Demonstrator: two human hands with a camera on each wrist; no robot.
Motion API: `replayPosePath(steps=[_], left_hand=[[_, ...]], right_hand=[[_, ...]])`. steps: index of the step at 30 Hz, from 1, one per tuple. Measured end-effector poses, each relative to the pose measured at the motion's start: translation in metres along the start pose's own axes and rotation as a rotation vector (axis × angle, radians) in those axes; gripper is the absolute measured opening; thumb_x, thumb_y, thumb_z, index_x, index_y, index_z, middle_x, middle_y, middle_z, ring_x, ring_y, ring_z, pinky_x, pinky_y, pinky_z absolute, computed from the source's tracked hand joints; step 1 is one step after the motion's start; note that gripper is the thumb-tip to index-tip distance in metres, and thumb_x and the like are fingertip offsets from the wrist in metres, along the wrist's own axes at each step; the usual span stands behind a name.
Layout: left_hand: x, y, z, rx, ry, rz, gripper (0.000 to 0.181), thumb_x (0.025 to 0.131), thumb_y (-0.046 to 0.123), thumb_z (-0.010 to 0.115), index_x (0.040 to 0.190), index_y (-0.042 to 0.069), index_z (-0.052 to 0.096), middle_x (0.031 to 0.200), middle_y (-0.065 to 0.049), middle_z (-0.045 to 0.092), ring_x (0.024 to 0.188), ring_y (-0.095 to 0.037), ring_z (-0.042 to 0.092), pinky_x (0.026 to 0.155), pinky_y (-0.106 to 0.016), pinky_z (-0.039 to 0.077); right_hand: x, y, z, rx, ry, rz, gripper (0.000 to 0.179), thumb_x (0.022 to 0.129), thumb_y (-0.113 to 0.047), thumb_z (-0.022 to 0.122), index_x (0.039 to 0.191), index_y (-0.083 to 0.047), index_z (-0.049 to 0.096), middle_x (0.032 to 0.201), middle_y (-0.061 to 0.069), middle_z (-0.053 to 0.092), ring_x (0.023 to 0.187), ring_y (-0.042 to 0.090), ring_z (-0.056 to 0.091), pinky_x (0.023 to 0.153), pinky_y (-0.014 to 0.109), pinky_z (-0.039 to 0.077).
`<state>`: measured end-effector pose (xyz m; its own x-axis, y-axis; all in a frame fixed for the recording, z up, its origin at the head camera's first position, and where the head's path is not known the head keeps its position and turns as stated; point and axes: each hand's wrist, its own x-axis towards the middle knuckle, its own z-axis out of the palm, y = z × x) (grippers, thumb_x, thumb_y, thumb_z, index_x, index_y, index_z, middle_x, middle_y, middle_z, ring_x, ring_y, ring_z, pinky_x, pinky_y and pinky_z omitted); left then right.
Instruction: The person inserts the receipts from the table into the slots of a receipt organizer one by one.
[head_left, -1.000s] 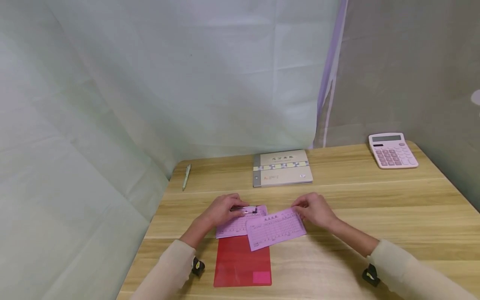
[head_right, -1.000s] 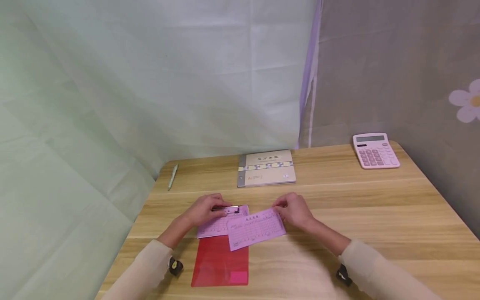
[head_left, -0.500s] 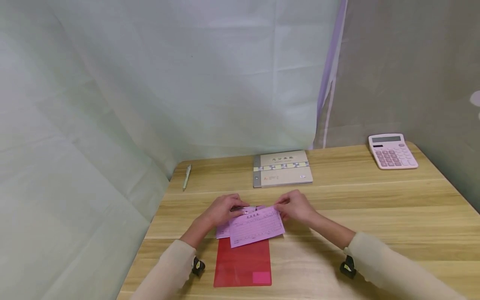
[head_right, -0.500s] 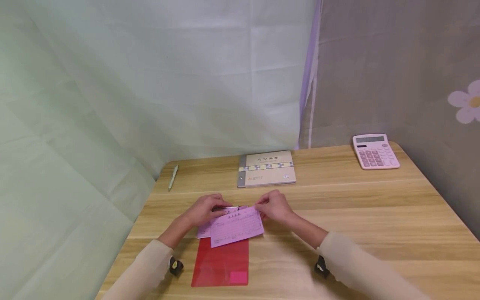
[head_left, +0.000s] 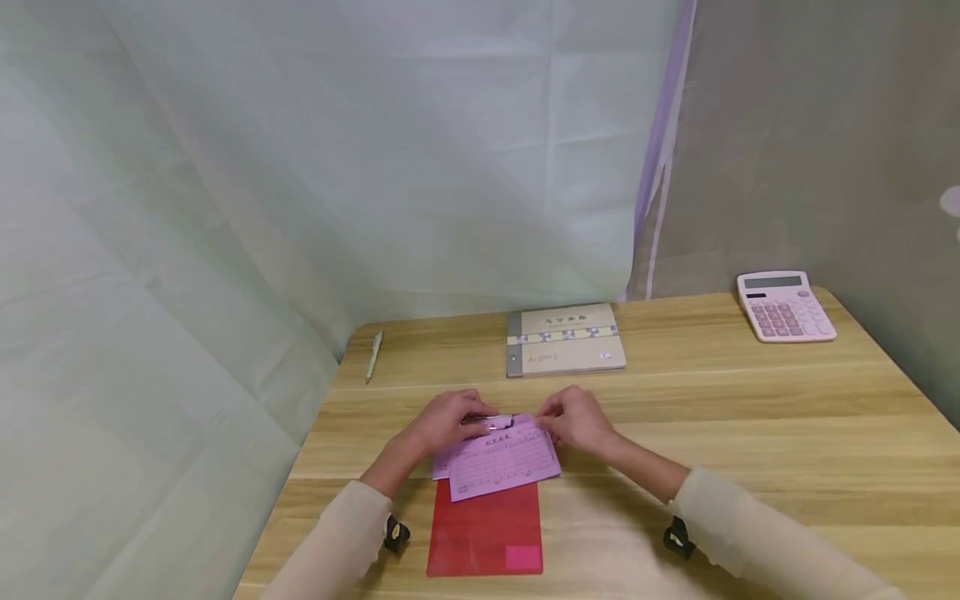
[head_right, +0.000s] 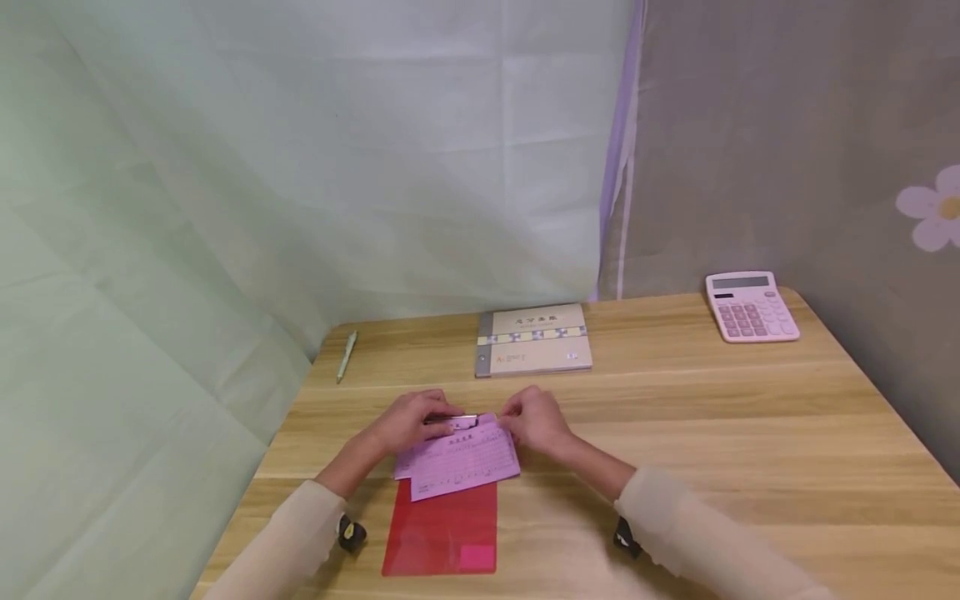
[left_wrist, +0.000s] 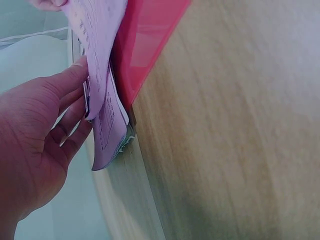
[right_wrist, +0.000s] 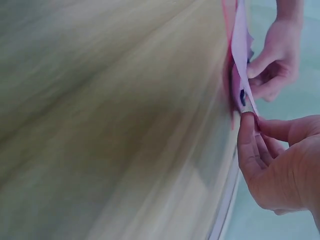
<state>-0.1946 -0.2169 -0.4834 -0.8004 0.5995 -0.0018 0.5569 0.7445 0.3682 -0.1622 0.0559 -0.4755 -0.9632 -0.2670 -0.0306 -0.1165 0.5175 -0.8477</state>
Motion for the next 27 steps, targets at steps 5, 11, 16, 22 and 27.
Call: replayPosePath(steps=[5, 11, 16, 22, 27], left_hand=[[-0.001, -0.001, 0.001, -0.005, -0.005, 0.009, 0.030, 0.100, 0.025, 0.078, 0.129, 0.018, 0.079, 0.097, 0.011, 0.064, 0.084, -0.012, 0.058, 0.078, -0.030, 0.047], [-0.002, -0.001, 0.003, 0.033, 0.006, 0.011, 0.027, 0.102, 0.023, 0.075, 0.128, 0.019, 0.079, 0.098, 0.011, 0.064, 0.083, -0.010, 0.057, 0.079, -0.031, 0.047], [-0.003, 0.000, 0.004, 0.102, -0.002, 0.029, 0.027, 0.102, 0.024, 0.075, 0.128, 0.019, 0.078, 0.099, 0.011, 0.063, 0.082, -0.007, 0.055, 0.078, -0.029, 0.049], [-0.005, 0.009, 0.003, 0.202, 0.011, 0.068, 0.027, 0.103, 0.024, 0.073, 0.129, 0.017, 0.078, 0.098, 0.010, 0.062, 0.081, -0.007, 0.055, 0.076, -0.027, 0.051], [-0.004, 0.013, 0.003, 0.291, 0.050, 0.109, 0.025, 0.104, 0.020, 0.071, 0.129, 0.017, 0.078, 0.095, 0.009, 0.059, 0.080, -0.007, 0.055, 0.076, -0.025, 0.052]], right_hand=[[0.004, -0.007, 0.008, -0.007, -0.039, 0.008, 0.006, 0.093, -0.001, 0.080, 0.088, -0.003, 0.081, 0.073, 0.003, 0.072, 0.053, 0.021, 0.066, 0.050, 0.028, 0.053], [0.013, -0.004, 0.016, 0.065, -0.087, 0.025, 0.005, 0.094, 0.002, 0.078, 0.091, 0.003, 0.080, 0.073, 0.007, 0.073, 0.057, 0.020, 0.068, 0.053, 0.032, 0.058], [0.018, 0.003, 0.021, 0.035, -0.123, 0.010, 0.010, 0.095, 0.002, 0.075, 0.086, 0.001, 0.077, 0.071, 0.006, 0.069, 0.056, 0.017, 0.064, 0.053, 0.029, 0.056], [0.020, 0.003, 0.020, -0.008, -0.142, -0.004, 0.015, 0.096, 0.002, 0.073, 0.082, -0.002, 0.075, 0.071, 0.004, 0.067, 0.056, 0.015, 0.062, 0.052, 0.028, 0.054], [0.021, 0.001, 0.018, -0.051, -0.128, -0.031, 0.014, 0.096, 0.004, 0.073, 0.083, -0.001, 0.075, 0.073, 0.004, 0.068, 0.056, 0.016, 0.063, 0.052, 0.028, 0.055]])
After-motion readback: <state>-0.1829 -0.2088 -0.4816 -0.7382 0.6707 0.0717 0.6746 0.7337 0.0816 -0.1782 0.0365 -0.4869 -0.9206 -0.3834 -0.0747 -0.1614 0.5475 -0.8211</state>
